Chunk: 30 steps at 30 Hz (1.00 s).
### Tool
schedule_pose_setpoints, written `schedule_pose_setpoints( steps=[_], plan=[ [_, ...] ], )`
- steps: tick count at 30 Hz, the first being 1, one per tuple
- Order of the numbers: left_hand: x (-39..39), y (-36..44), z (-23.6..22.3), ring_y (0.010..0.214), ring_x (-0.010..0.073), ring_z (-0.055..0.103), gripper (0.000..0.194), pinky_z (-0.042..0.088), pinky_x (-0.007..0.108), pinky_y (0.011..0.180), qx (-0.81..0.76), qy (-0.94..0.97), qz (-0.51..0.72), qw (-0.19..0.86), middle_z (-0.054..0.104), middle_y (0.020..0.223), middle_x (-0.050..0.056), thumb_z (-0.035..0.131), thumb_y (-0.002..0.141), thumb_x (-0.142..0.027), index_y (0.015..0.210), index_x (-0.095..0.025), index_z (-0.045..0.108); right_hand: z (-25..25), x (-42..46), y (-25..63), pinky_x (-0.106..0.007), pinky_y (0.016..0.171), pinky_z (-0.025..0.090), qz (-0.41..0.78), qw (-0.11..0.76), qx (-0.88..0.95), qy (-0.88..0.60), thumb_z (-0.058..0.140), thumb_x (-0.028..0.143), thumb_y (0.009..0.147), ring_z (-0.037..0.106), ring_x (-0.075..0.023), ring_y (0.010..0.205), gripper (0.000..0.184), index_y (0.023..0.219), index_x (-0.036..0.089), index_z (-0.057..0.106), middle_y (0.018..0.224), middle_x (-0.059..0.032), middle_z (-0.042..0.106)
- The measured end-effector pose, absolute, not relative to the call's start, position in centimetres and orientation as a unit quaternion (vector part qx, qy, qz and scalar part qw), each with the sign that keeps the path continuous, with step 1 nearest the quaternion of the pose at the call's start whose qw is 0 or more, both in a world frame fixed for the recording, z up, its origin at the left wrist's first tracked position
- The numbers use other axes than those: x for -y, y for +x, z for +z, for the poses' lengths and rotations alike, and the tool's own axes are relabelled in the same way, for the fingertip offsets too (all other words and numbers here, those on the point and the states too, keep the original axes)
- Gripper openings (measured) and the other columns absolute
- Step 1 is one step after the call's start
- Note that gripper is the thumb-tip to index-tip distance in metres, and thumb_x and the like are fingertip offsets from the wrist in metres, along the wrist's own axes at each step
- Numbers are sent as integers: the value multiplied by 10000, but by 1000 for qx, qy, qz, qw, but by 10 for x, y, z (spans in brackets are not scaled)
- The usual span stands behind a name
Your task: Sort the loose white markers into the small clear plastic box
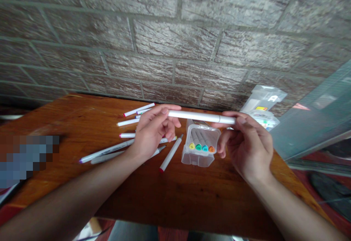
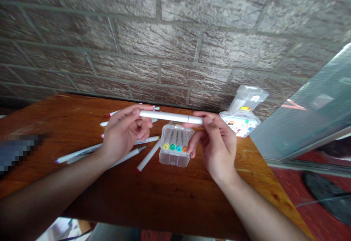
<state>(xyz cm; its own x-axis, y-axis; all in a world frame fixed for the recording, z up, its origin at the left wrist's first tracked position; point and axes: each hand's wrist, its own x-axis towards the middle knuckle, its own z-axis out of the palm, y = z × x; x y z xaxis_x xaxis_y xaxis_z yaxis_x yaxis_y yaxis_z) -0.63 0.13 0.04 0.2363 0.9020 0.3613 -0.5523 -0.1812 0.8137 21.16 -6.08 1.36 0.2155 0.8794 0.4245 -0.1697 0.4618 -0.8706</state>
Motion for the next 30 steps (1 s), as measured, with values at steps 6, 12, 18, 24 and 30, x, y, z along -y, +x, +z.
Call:
schedule_pose_setpoints(
  steps=[6,12,18,24,30],
  plan=[
    [-1,-6,0,431,82,522,252,471,221,423,-178,490,591,615,747,724,38,776,933,-356,1065,-143,805,14,61,211,-260,297,491,372,689,505,-363,683,390,1017,646,-156,361,203,1073,214,766,867,-50,857],
    [0,-6,1,430,85,526,250,467,222,424,-176,491,589,617,748,720,40,772,935,-355,1065,-145,806,14,61,212,-265,295,489,371,693,502,-362,666,375,1020,640,-155,359,203,1075,215,780,877,-51,861],
    [-1,-7,0,427,90,521,259,463,228,420,-183,489,591,615,750,716,45,769,932,-362,1067,-144,808,14,61,211,-263,303,493,366,686,512,-366,661,414,1035,642,-154,362,223,1084,226,771,868,-46,857],
    [-2,-8,0,433,94,534,264,468,230,428,-170,490,592,617,761,724,54,767,940,-358,1076,-136,809,15,62,211,-273,296,498,374,691,504,-358,678,411,1021,640,-159,357,230,1076,214,783,869,-52,862],
    [-2,-8,-1,430,99,528,283,466,231,430,-175,491,590,616,766,712,61,772,931,-370,1085,-134,802,15,62,211,-275,298,496,372,692,503,-360,692,422,1013,638,-160,355,228,1056,219,786,865,-47,862]
  ],
)
